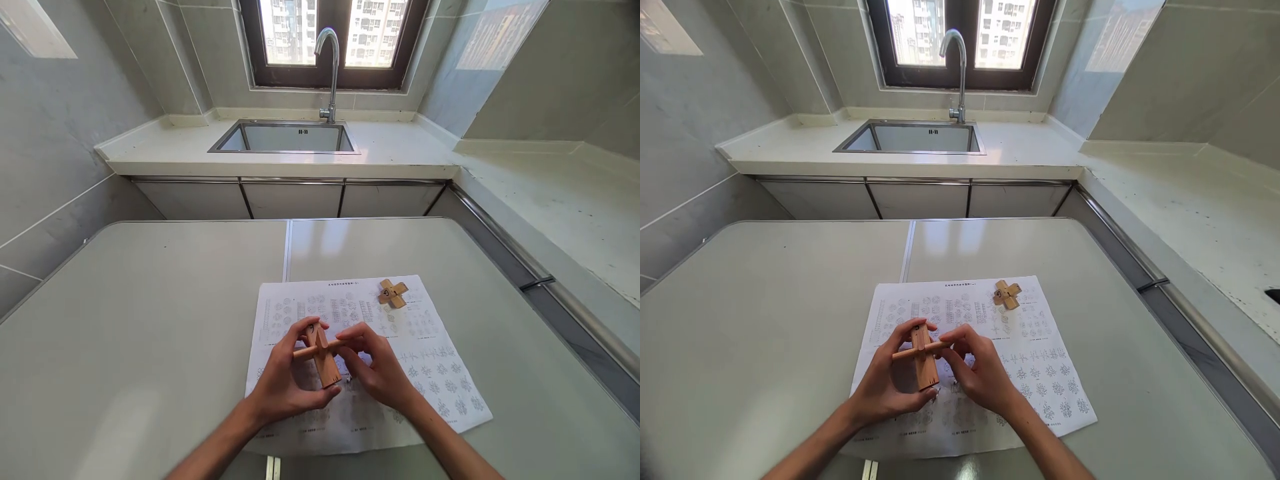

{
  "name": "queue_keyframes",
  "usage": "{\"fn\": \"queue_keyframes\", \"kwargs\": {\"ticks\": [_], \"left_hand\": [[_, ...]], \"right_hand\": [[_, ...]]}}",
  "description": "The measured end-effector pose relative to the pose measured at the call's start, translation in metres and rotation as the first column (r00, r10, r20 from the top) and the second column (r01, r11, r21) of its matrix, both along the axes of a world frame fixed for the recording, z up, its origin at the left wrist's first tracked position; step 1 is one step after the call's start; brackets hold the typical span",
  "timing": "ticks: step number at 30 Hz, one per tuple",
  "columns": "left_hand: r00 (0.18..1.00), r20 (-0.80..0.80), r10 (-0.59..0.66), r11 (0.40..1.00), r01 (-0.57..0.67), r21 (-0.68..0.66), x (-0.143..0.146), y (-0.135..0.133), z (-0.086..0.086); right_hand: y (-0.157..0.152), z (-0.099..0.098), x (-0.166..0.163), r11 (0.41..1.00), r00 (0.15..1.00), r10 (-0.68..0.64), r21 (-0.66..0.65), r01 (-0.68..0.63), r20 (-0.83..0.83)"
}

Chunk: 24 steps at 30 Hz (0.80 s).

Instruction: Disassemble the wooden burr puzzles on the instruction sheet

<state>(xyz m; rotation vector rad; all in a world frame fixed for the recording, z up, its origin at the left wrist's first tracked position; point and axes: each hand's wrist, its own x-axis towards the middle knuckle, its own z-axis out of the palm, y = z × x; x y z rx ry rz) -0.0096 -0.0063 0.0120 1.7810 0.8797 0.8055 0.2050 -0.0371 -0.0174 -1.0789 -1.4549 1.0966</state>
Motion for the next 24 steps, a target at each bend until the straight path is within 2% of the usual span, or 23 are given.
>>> {"fn": "queue_keyframes", "kwargs": {"ticks": [6,12,17,24], "left_hand": [[0.999,0.045,-0.031,0.999,0.031,-0.013,0.0,0.0012,0.0038],[0.995,0.098,0.0,0.999,0.005,-0.051,-0.0007,0.0002,0.0007],[0.987,0.153,-0.053,0.99,0.071,-0.12,-0.0005,0.0016,0.0031],[0.988,0.15,-0.036,0.994,0.051,-0.101,-0.0006,0.0001,0.0021]], "right_hand": [[-0.0001,0.0008,0.0016,0.998,0.999,0.036,-0.048,-0.037,-0.019],[0.0014,0.0074,-0.0006,0.974,0.983,0.138,-0.166,-0.156,-0.117],[0.0024,0.0082,-0.0019,0.959,0.974,0.224,-0.17,-0.225,-0.023],[0.0027,0.0023,-0.0028,0.979,0.979,0.183,-0.103,-0.174,0.088]]}}
